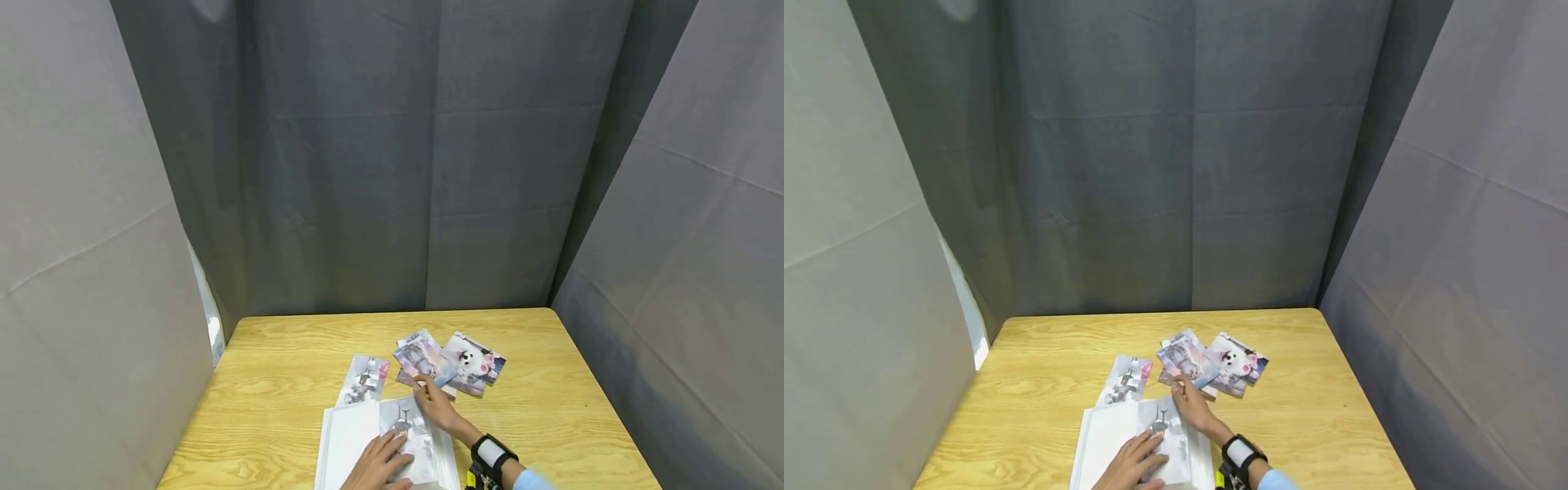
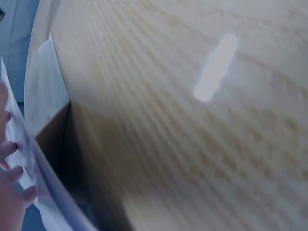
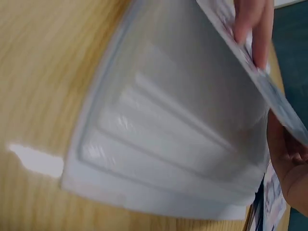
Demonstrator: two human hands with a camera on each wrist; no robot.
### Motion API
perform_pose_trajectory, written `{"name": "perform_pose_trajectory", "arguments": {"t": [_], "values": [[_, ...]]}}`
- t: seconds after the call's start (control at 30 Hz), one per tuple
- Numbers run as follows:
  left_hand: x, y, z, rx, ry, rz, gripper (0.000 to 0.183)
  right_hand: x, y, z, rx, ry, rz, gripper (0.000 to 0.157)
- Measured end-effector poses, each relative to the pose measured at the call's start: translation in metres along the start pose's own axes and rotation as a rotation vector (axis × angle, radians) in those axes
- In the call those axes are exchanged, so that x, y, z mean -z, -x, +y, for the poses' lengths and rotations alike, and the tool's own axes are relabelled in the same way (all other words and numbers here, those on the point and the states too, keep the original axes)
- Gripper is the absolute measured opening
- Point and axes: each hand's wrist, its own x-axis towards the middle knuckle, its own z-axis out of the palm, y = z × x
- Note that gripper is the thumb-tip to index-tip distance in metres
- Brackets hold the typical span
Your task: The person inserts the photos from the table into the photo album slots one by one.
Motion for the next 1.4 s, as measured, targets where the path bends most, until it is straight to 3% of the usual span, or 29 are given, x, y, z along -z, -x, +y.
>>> {"name": "perform_pose_trajectory", "arguments": {"t": [0.2, 0.43, 0.63, 0.77, 0.87, 1.1, 1.4], "values": [[0.021, -0.011, -0.001, 0.15, 0.235, -0.074, 0.035, -0.005, 0.018, -0.02, -0.122, -0.244, 0.015, 0.048], [0.041, -0.021, -0.003, 0.32, 0.38, -0.02, 0.038, -0.021, 0.029, -0.042, -0.046, -0.276, -0.011, 0.043], [0.055, -0.022, -0.007, 0.392, 0.494, 0.001, 0.042, -0.038, 0.032, -0.055, -0.001, -0.252, -0.045, 0.039], [0.064, -0.019, -0.008, 0.454, 0.6, 0.002, 0.044, -0.049, 0.037, -0.059, 0.027, -0.301, -0.064, 0.037], [0.07, -0.016, -0.009, 0.482, 0.603, 0.036, 0.044, -0.057, 0.04, -0.062, 0.071, -0.317, -0.081, 0.036], [0.078, -0.009, -0.015, 0.534, 0.545, 0.144, 0.042, -0.072, 0.044, -0.066, 0.181, -0.182, -0.114, 0.034], [0.088, 0.009, -0.025, 0.679, 0.522, 0.208, 0.047, -0.09, 0.052, -0.055, 0.386, 0.195, -0.182, 0.033]]}}
